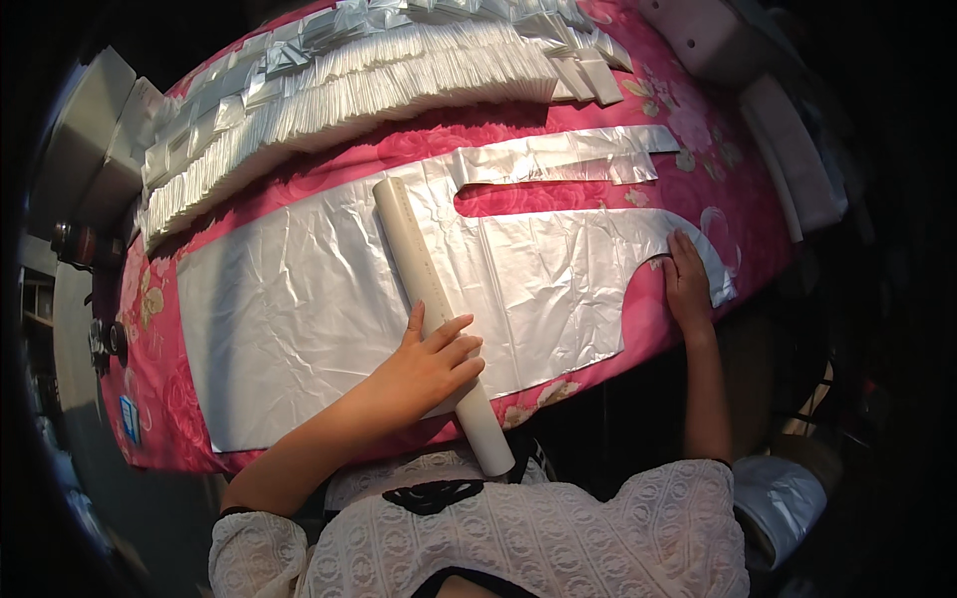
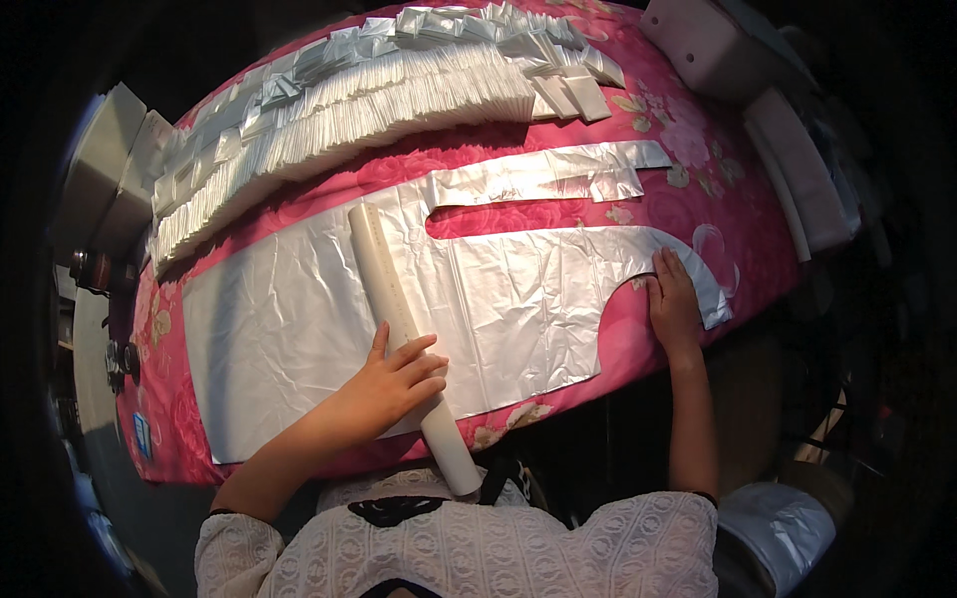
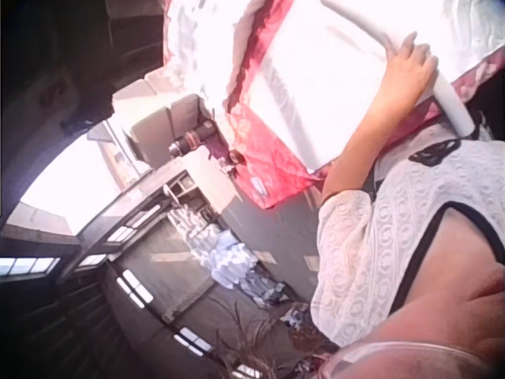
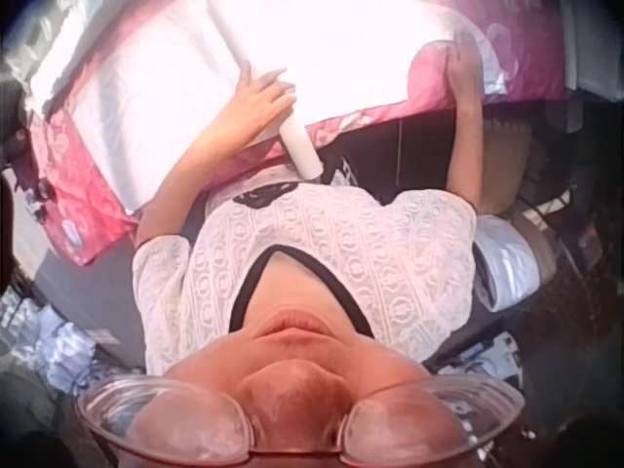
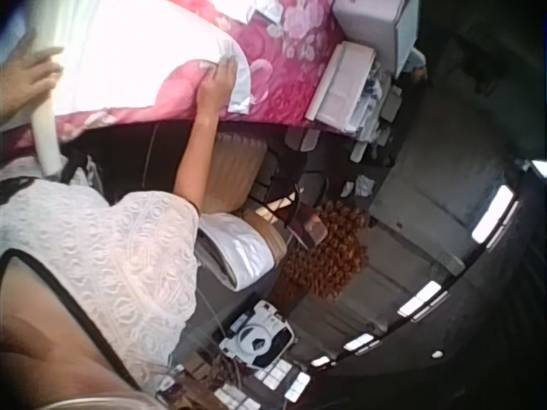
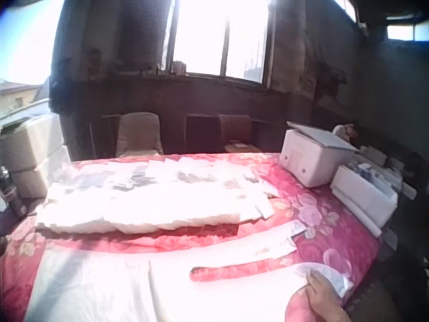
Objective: The person repeatedly unrolls a silver sheet from a roll, folds it into a small rectangle, and places it on a growing stack on a pink tablecloth. The process is repeated multiple times throughout the clip.
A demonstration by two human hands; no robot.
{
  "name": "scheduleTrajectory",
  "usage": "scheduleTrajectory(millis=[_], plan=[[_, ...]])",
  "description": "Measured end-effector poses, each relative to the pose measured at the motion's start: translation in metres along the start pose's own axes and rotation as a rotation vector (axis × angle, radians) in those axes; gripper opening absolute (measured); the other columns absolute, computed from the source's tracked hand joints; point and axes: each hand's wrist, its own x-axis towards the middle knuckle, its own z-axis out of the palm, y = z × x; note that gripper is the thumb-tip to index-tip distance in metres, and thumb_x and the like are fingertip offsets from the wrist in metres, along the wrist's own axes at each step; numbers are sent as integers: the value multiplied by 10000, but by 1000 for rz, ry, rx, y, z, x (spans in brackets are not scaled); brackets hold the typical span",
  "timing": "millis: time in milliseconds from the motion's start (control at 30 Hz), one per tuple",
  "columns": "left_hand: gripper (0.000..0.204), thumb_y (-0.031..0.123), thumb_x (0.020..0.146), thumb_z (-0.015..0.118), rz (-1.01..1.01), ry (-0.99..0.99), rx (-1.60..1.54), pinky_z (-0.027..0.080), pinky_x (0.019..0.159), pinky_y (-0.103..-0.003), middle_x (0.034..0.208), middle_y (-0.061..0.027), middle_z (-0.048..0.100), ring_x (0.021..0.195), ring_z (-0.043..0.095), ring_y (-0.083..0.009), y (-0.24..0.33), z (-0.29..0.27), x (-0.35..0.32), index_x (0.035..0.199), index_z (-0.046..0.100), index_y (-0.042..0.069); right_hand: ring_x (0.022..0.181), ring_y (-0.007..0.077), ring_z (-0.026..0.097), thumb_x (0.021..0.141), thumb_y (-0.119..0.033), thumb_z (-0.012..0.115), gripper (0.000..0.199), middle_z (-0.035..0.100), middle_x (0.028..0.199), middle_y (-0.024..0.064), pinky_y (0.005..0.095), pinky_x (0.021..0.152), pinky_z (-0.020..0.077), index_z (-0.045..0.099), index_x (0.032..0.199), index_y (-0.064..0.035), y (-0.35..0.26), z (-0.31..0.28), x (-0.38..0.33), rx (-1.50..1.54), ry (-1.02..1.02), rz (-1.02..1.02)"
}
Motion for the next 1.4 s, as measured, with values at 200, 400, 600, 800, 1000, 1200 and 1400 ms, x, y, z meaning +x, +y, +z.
scheduleTrajectory(millis=[200,400,600,800,1000,1200,1400], plan=[[230,185,789,578,-7,53,98,272,956,-653,1188,-111,461,1298,300,-288,14,8,11,979,496,83,1066,320,547,856,-119,531,237,598,1111,174,365,914,426,624,1030,12,39,-6,-2,-55,183,194],[288,154,742,619,-21,92,96,219,981,-651,1274,-102,441,1314,283,-290,13,20,13,991,493,86,839,294,628,758,-95,650,98,657,943,119,370,736,485,634,810,-13,-1,-28,3,-81,294,192],[372,145,824,580,-276,335,-978,333,1002,-468,1309,-114,442,1232,413,-249,22,-2,0,1164,472,40,710,145,622,803,-64,616,104,637,791,81,271,644,481,580,881,-6,-173,-38,-13,774,13,126],[351,259,849,604,-665,28,-1597,507,735,-282,899,-107,636,830,625,-178,-9,-25,-36,1055,561,-23,799,254,603,741,-119,653,221,604,910,99,368,678,482,567,933,-53,-292,-23,-54,855,-223,-627],[161,88,789,644,-1027,191,-1522,511,651,-256,806,-90,644,707,625,-156,-89,-22,-184,901,593,-16,756,263,586,680,-282,734,373,590,868,103,369,651,481,563,910,-42,-270,-49,-81,435,-207,-280],[300,14,706,686,-1143,195,-1320,497,666,-254,793,-66,630,733,621,-148,-109,-38,-237,977,562,-25,615,295,633,751,-470,640,481,632,678,163,366,578,496,615,848,1,-252,-27,-113,447,-822,89],[310,-17,783,557,-1017,212,586,448,862,-354,1056,-139,600,964,572,-303,-96,-57,-252,1094,553,-10,642,314,630,769,-435,619,443,619,680,178,370,609,499,651,860,-3,-251,-27,-108,548,-944,176]])
